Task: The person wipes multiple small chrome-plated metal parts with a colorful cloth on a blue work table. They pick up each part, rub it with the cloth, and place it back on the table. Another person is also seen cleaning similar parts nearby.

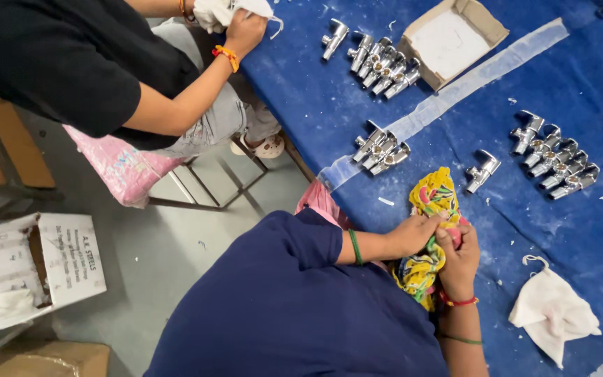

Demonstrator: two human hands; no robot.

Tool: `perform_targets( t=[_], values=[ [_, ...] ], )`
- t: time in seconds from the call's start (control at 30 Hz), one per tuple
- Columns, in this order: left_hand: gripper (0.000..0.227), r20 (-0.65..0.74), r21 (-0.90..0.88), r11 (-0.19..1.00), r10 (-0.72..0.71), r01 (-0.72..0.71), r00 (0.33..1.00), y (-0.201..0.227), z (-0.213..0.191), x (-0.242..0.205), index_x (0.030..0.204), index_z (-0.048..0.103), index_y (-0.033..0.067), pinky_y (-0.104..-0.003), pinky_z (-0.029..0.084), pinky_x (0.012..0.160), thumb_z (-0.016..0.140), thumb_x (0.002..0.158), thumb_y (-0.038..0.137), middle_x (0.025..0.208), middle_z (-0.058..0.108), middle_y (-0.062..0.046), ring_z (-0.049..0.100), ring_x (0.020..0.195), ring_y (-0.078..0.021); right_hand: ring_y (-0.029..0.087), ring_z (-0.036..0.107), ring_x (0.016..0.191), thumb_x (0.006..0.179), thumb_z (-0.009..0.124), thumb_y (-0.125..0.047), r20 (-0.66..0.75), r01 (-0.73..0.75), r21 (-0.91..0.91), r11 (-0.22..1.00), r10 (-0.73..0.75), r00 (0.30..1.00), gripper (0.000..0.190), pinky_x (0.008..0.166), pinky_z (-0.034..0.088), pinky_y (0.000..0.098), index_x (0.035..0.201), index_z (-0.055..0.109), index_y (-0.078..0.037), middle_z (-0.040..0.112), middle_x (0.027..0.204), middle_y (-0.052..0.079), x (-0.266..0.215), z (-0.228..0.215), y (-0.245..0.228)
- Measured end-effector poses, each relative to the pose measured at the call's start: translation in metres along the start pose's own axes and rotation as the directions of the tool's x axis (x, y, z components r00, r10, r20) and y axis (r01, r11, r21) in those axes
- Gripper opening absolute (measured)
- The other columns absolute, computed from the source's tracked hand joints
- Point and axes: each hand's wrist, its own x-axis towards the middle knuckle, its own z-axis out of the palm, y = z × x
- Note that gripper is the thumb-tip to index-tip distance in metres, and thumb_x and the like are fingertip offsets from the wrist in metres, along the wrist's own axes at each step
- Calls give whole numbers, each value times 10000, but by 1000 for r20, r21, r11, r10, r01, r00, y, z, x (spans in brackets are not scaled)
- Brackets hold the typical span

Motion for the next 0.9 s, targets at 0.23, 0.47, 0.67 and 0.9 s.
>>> perform_targets(
  t=[0.23, 0.47, 0.67, 0.9],
  values=[
    [622, 78, -302, 952, -26, 49, 997, -9, 0, 3, 1221, 690, -54, -297, 500, 958, 394, 1143, 487, 1140, 709, -95, 636, 1045, -129, 52, 519, 910, 1118, 577, -151, -59, 7, -22, 1000, -8, 998, 124, 805, 448, 216, 1113, 616, -33, 596, 992, -35, 3, 8, -9],
    [636, 117, -183, 983, 17, 5, 993, -7, -4, 1, 1256, 678, 14, -309, 512, 947, 327, 1119, 526, 1109, 723, -109, 660, 1039, -176, 71, 603, 978, 878, 706, -70, 125, 25, -6, 1000, -24, 992, 310, 875, 499, 234, 1166, 590, -59, 638, 1066, -15, -2, -1, -30],
    [703, 92, -158, 987, 6, 8, 996, 1, -4, -7, 1247, 690, -9, -313, 489, 1001, 304, 1110, 563, 1157, 725, -124, 656, 1090, -177, 49, 471, 809, 1024, 715, -127, -59, 33, -150, 988, -42, 997, 142, 717, 428, 232, 1004, 599, -47, 560, 884, -34, 5, 2, 5],
    [644, 98, -441, 895, -22, 64, 995, -13, 1, 5, 1275, 662, -18, -299, 484, 996, 369, 1129, 536, 1182, 691, -97, 619, 1100, -151, 37, 484, 818, 1120, 593, -150, -46, 8, -26, 1000, -9, 999, 133, 709, 421, 230, 1067, 637, -36, 582, 903, -40, 6, 9, -7]
  ],
)
